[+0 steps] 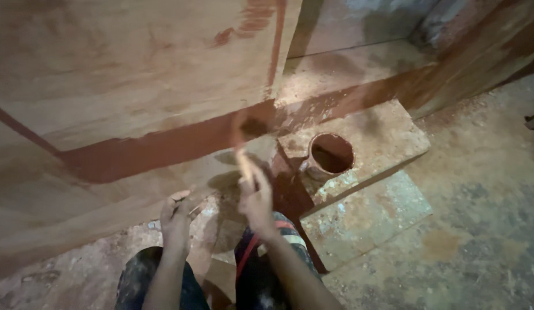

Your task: The person kneels on the floor and uses a paintbrush to apply reddish-brown paint to the lower section of a wall. They repeatedly dip the brush into a paint can placed on a nearby step and continue painting a horizontal band along the wall.

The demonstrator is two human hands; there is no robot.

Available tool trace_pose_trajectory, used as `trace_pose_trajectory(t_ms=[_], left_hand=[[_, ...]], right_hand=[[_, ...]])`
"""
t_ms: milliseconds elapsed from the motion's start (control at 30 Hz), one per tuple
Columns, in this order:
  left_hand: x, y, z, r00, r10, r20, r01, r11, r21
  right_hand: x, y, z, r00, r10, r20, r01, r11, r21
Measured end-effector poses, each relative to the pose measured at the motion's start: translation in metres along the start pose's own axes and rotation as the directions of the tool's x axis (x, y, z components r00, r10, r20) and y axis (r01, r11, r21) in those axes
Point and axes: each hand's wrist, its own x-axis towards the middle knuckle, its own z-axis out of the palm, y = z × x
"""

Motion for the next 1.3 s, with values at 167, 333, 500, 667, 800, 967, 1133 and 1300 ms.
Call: trace_pose_trajectory(t_ms=[167, 333, 500, 667, 800, 967, 1133, 1300], left_hand=[[-0.001, 0.004, -0.007, 0.998, -0.056, -0.023, 0.057, 0.998, 0.038], [0.001, 0.003, -0.008, 0.996, -0.08, -0.027, 0.079, 0.996, -0.03], [0.003, 0.002, -0.002, 0.997, -0.079, 0.021, 0.08, 0.996, -0.031], [0.007, 0.003, -0.002, 0.996, -0.089, -0.008, 0.089, 0.996, -0.006], [0.006, 0.007, -0.001, 0.994, -0.103, -0.047, 0.105, 0.994, 0.025], [0.002, 0.01, -0.001, 0.99, -0.135, -0.049, 0.135, 0.991, -0.001], [0.005, 0.009, 0.005, 0.989, -0.145, -0.043, 0.142, 0.988, -0.065], [-0.001, 0.017, -0.004, 0.988, -0.148, -0.044, 0.146, 0.988, -0.053]], right_hand=[[-0.031, 0.0, 0.015, 0.959, 0.103, 0.262, -0.103, 0.995, -0.014], [-0.009, -0.024, -0.008, 0.998, 0.03, -0.055, -0.032, 0.999, -0.033], [0.003, -0.03, -0.024, 0.956, -0.121, -0.266, 0.15, 0.984, 0.092], [-0.003, -0.012, 0.008, 0.998, -0.03, -0.047, 0.029, 0.999, -0.036], [-0.021, 0.0, 0.028, 0.984, 0.047, 0.172, -0.032, 0.996, -0.085], [-0.022, 0.002, 0.011, 0.972, 0.087, 0.22, -0.079, 0.996, -0.045], [-0.004, -0.01, -0.016, 0.978, -0.125, -0.17, 0.135, 0.99, 0.05], [-0.009, -0.014, 0.006, 0.991, -0.133, -0.021, 0.133, 0.991, 0.003]])
